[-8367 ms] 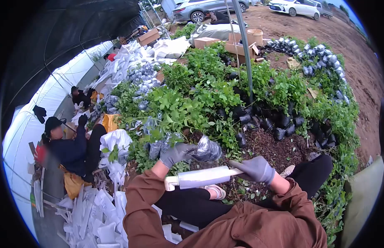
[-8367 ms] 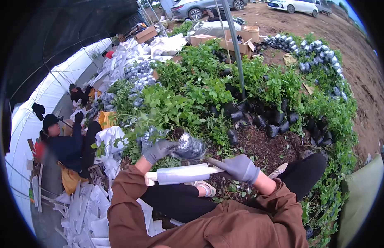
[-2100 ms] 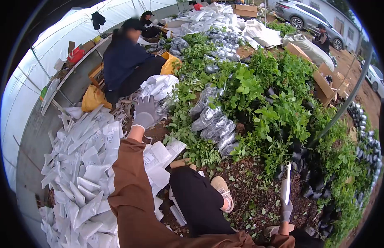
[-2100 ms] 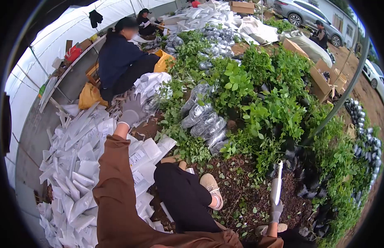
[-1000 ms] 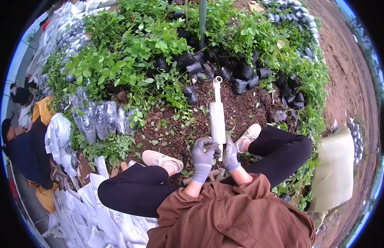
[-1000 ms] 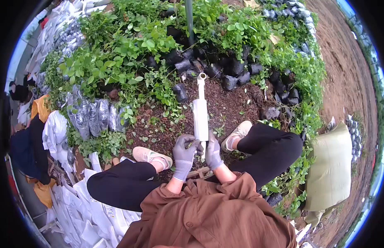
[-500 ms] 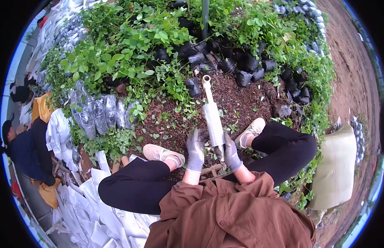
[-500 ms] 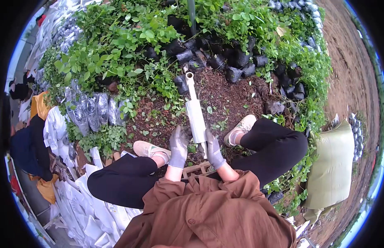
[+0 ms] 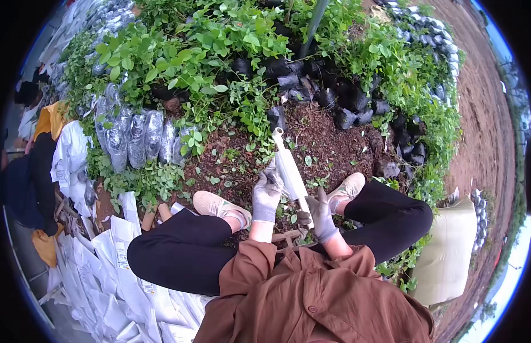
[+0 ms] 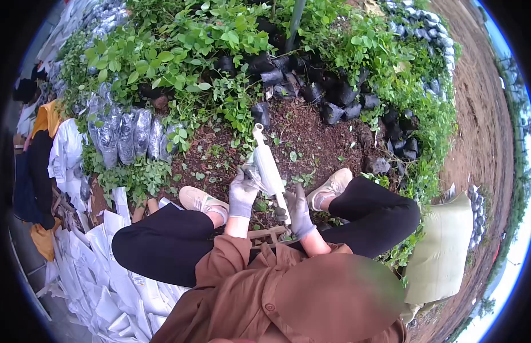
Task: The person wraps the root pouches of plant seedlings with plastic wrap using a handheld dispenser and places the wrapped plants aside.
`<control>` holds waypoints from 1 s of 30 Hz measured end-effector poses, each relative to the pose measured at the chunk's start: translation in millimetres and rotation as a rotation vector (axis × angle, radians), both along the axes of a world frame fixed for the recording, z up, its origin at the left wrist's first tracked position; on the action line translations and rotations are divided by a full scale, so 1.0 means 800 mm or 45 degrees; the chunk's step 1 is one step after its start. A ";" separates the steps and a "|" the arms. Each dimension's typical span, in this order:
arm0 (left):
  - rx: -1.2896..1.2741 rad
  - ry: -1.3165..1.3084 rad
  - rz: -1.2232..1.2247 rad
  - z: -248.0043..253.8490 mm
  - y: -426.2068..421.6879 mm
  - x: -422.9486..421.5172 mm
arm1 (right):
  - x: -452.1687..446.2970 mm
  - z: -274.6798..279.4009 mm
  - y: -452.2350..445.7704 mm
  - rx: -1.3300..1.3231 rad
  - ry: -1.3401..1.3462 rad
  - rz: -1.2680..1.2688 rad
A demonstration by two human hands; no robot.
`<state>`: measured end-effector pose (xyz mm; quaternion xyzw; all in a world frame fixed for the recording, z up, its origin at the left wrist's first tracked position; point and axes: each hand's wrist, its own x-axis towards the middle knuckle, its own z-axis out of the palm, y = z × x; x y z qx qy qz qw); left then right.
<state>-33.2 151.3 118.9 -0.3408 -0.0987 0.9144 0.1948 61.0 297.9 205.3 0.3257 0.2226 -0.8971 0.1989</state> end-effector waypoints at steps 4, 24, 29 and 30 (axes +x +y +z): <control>-0.054 -0.097 0.069 -0.034 -0.042 -0.030 | 0.022 0.007 0.025 -0.755 -0.199 0.036; -2.907 1.024 -1.684 -0.102 0.112 -0.287 | 0.089 -0.152 -0.003 1.593 -0.313 0.431; -2.533 1.392 -1.225 -0.067 0.069 -0.180 | 0.047 -0.146 -0.012 1.218 -0.149 0.235; -2.476 1.437 -1.093 -0.049 0.059 -0.153 | 0.023 -0.124 -0.009 0.982 -0.228 0.145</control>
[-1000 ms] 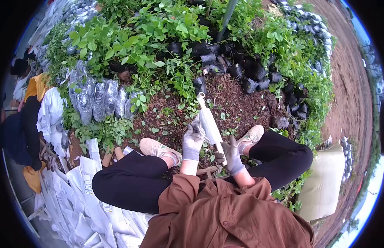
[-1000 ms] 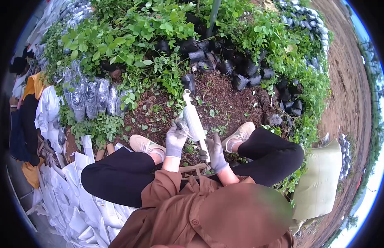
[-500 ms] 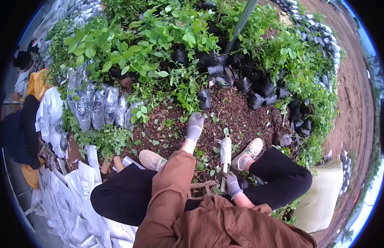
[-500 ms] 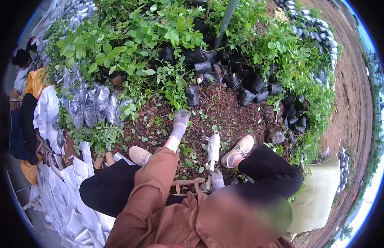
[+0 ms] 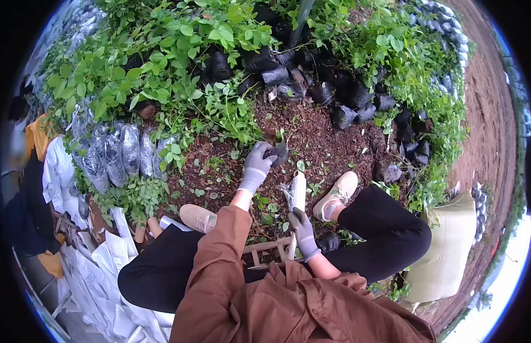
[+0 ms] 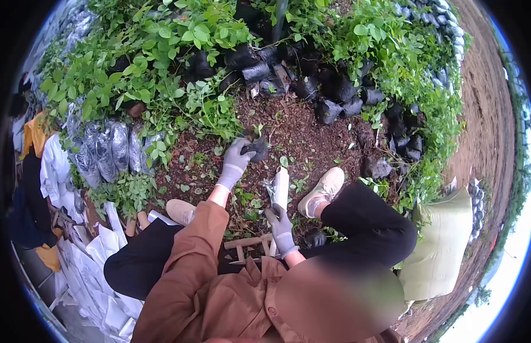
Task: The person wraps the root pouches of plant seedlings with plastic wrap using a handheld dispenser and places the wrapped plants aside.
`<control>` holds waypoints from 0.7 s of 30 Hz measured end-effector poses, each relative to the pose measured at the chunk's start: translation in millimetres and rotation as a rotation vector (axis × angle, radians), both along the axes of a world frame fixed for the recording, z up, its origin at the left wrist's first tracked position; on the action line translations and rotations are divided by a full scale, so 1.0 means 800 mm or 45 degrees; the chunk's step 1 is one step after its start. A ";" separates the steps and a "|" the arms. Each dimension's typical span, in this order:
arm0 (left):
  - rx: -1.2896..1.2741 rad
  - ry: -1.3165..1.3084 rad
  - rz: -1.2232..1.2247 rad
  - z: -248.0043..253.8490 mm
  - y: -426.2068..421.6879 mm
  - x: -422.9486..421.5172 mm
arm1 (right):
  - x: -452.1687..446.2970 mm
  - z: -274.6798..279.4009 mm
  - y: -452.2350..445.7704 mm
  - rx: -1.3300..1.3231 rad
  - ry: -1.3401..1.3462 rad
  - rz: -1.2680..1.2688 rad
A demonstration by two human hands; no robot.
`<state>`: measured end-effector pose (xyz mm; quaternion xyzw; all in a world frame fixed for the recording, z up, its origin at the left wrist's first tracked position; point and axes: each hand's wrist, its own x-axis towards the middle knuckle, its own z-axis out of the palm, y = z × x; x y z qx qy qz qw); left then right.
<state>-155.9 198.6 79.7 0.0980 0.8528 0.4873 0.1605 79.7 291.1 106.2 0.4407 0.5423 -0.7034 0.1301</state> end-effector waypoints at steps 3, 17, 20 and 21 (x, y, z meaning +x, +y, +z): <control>0.210 0.166 -0.006 0.069 -0.019 0.071 | -0.053 0.051 0.006 -0.565 0.108 -0.470; 0.962 -0.502 0.638 0.096 -0.065 0.161 | -0.092 0.021 -0.003 -1.154 0.607 -0.277; 0.981 -0.562 0.470 0.111 -0.064 0.149 | -0.087 0.019 -0.008 -1.002 0.554 -0.113; 0.936 -0.543 0.421 0.129 -0.061 0.146 | -0.086 0.020 -0.010 -0.974 0.537 -0.093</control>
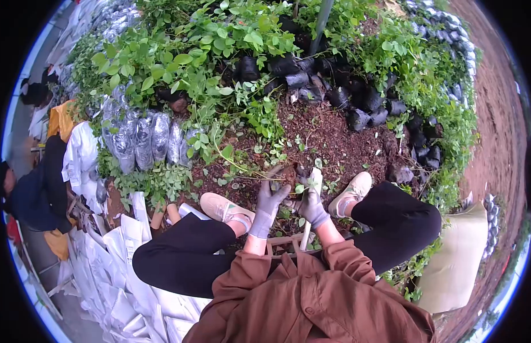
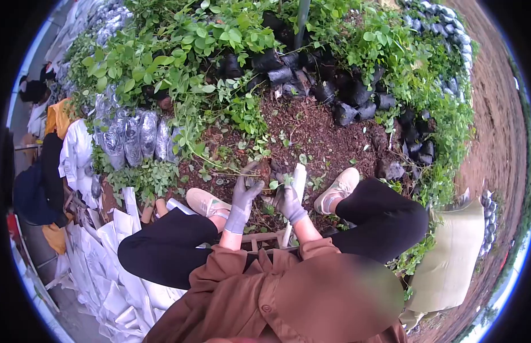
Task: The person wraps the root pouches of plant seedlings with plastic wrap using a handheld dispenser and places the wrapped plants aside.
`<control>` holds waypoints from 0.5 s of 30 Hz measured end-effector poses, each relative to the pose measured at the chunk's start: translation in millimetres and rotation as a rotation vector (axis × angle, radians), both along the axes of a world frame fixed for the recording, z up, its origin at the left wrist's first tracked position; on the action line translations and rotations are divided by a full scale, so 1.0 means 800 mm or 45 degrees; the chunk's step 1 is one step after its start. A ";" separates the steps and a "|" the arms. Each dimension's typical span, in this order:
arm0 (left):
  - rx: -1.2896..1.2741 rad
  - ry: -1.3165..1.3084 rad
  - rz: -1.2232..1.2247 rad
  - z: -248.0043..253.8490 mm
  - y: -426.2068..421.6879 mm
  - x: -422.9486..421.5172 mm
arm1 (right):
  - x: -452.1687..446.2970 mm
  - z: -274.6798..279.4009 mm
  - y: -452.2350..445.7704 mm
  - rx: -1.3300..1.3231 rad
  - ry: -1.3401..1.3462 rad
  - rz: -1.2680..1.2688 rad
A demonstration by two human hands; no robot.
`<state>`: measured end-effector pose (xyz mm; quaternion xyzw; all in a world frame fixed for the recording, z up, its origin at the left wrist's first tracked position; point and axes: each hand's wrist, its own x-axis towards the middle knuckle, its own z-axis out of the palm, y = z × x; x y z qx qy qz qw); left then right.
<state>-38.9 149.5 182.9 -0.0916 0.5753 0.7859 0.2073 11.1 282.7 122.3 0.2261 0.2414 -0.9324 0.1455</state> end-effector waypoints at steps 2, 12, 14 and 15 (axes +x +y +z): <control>-0.272 0.305 -0.084 -0.011 -0.004 0.001 | -0.003 0.001 0.000 0.060 -0.035 0.033; -0.942 0.678 -0.164 0.019 -0.012 0.003 | -0.011 0.008 -0.011 0.289 -0.044 0.267; -1.049 0.734 -0.173 0.004 -0.014 0.006 | -0.007 -0.027 -0.010 0.664 0.095 0.331; -1.061 0.733 -0.184 -0.002 -0.016 0.007 | -0.003 -0.062 -0.008 0.955 0.204 0.351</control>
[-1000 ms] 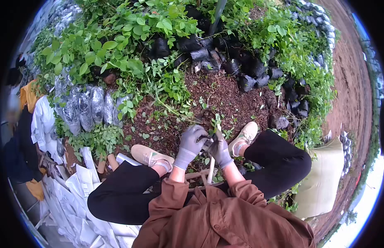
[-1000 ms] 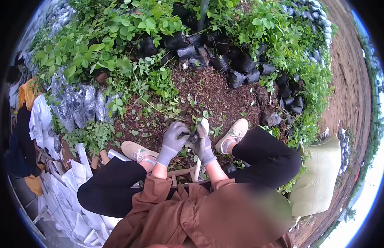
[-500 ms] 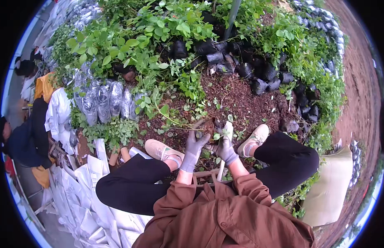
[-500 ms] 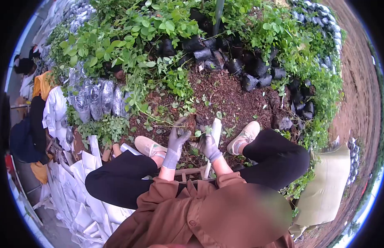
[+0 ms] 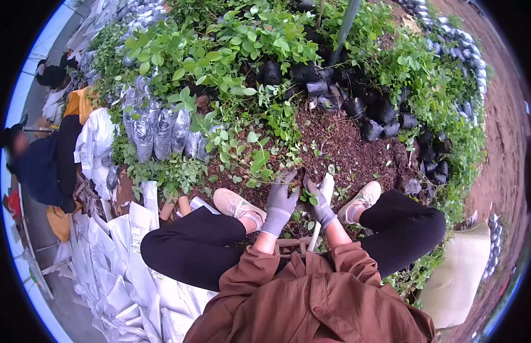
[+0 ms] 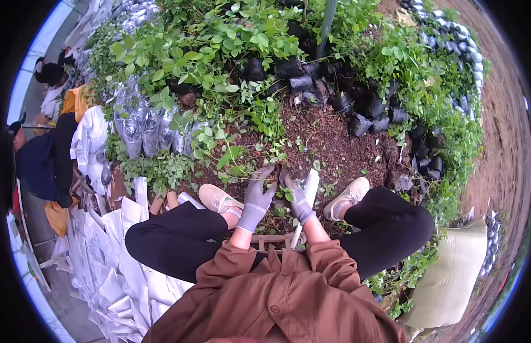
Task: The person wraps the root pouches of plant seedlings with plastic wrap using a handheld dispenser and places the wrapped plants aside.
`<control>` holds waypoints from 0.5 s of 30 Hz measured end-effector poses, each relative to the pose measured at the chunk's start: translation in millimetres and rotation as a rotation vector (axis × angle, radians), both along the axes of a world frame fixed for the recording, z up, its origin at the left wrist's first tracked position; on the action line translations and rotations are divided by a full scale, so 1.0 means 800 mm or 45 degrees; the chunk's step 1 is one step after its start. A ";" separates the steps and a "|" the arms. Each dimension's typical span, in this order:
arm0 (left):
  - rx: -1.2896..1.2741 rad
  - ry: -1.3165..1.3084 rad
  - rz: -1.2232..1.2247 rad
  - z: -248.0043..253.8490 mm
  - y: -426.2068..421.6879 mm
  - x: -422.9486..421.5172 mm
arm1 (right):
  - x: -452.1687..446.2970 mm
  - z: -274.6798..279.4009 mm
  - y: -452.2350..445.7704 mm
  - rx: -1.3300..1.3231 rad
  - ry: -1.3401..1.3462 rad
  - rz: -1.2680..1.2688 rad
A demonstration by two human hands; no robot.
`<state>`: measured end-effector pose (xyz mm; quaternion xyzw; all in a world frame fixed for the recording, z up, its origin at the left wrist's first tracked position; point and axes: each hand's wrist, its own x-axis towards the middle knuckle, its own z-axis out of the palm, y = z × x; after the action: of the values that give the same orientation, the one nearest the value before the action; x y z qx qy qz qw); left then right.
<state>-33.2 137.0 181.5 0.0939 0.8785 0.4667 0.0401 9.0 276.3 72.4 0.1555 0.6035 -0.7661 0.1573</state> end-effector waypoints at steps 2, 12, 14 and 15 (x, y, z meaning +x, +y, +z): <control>-0.010 0.026 -0.026 -0.010 -0.003 0.002 | 0.002 0.009 0.005 0.431 0.208 0.020; 0.228 0.112 0.090 0.048 -0.005 -0.008 | -0.005 0.167 -0.001 0.279 0.148 -0.047; 0.445 0.059 0.162 0.053 -0.003 -0.005 | 0.000 0.160 0.004 0.392 0.387 -0.046; 0.668 -0.193 0.132 0.056 -0.007 -0.004 | 0.002 0.171 0.001 0.465 0.366 -0.036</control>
<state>-36.3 131.0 226.4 0.0207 0.7258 0.6853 0.0561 10.7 277.3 208.9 0.0792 0.7460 -0.6606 0.0283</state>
